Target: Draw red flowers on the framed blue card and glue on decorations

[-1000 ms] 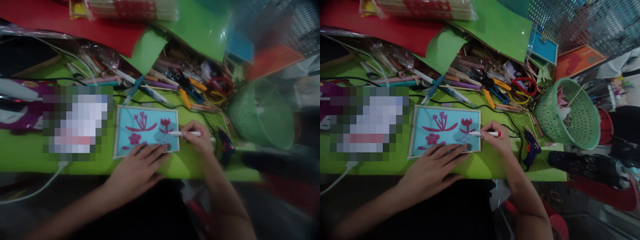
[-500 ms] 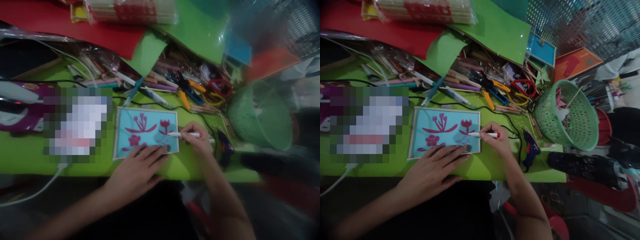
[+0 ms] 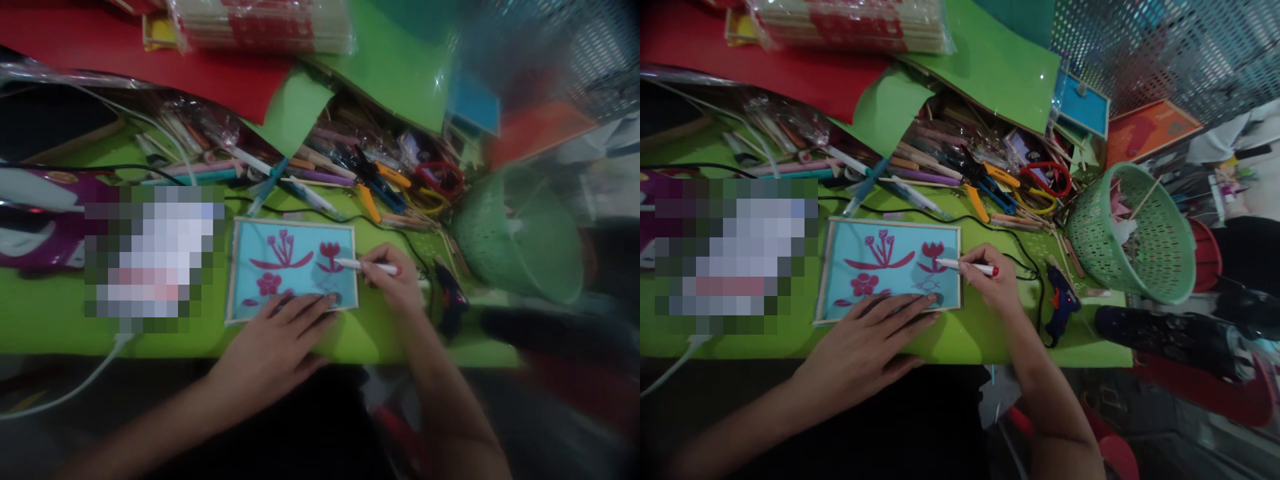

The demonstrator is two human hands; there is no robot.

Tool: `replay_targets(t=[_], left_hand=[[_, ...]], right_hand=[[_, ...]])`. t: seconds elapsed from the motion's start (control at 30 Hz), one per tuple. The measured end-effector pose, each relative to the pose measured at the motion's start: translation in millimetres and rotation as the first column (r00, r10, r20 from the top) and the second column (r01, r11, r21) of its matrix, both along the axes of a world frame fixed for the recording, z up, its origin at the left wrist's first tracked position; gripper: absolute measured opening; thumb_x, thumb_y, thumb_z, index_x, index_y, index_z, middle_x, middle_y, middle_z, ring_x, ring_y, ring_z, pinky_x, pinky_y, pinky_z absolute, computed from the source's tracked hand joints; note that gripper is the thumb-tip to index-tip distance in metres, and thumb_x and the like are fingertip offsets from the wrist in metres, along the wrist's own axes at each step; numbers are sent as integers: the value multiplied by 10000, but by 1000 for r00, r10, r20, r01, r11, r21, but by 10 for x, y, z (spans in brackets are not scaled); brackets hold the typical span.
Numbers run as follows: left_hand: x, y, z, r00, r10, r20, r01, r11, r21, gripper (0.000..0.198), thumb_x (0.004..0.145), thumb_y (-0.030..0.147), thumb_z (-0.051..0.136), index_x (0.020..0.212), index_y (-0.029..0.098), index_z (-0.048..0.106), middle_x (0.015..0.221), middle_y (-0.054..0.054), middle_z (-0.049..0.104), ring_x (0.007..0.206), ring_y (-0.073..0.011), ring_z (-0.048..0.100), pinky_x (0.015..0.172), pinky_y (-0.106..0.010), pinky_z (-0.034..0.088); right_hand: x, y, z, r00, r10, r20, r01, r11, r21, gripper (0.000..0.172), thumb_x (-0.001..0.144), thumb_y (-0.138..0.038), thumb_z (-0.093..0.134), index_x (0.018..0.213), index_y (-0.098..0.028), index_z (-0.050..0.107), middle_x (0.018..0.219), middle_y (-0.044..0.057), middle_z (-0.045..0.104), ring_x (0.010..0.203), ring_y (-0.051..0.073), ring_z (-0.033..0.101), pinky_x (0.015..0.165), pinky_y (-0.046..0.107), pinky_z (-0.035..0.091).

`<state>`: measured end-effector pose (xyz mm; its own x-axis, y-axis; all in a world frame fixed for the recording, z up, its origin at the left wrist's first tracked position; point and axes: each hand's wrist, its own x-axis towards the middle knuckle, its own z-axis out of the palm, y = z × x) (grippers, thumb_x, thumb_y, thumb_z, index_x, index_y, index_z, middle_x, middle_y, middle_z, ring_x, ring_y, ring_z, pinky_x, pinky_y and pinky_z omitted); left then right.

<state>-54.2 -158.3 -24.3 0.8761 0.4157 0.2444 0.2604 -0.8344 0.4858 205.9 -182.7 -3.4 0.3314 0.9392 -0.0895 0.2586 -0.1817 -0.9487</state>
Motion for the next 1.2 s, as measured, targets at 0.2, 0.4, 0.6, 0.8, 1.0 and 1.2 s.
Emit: replay_targets(t=[0.2,0.4,0.6,0.8,1.0,1.2], left_hand=[[9,5,8,1000,-1,-3,1,1000,-2,481,995,460,659,1418,240,604,1580,5,570,1328,-248,557,1125,-448,336],[6,-3,-13,1000,-3,-3,3,1000,6,509,988,461,669,1442,245,592,1592,12,557,1335,-250,556,1130,-454,348],[6,0,-5,1000,-1,-7,1,1000,5,489,999,478,648,1430,251,606,1582,17,567,1325,-248,561,1128,-447,356],[-1,1,11,1000,0,-12,0,1000,-4,498,994,472,656,1440,258,602,1574,-7,577,1337,-257,560,1136,-445,373],[2,0,6,1000,2,0,-2,1000,-14,492,997,474,651,1438,260,600,1579,-1,572,1334,-250,562,1143,-440,367],[5,2,29,1000,-4,-17,4,1000,-8,494,995,441,660,1444,248,592,1579,-2,571,1333,-255,559,1138,-453,374]], right_hand=[[1,-1,-10,1000,-12,4,12,1000,-7,161,831,-345,807,842,-206,725,694,-8,713,546,108,560,515,231,398],[4,-4,-13,1000,-3,15,3,1000,7,152,832,-338,803,826,-209,723,679,-12,705,543,110,557,514,232,402],[-3,-4,-6,1000,-8,-2,8,1000,4,155,837,-348,796,834,-212,723,695,-13,710,551,113,557,527,242,404],[11,-27,5,1000,-4,-29,4,1000,-12,161,796,-346,810,802,-210,724,646,-21,678,541,120,532,515,247,370],[45,-58,-11,999,10,-30,-11,999,-30,173,767,-351,824,779,-206,728,644,-24,658,530,113,507,499,241,341],[49,-57,0,998,46,-34,-47,998,-31,179,780,-363,821,795,-205,738,676,-9,688,541,117,520,502,243,347]])
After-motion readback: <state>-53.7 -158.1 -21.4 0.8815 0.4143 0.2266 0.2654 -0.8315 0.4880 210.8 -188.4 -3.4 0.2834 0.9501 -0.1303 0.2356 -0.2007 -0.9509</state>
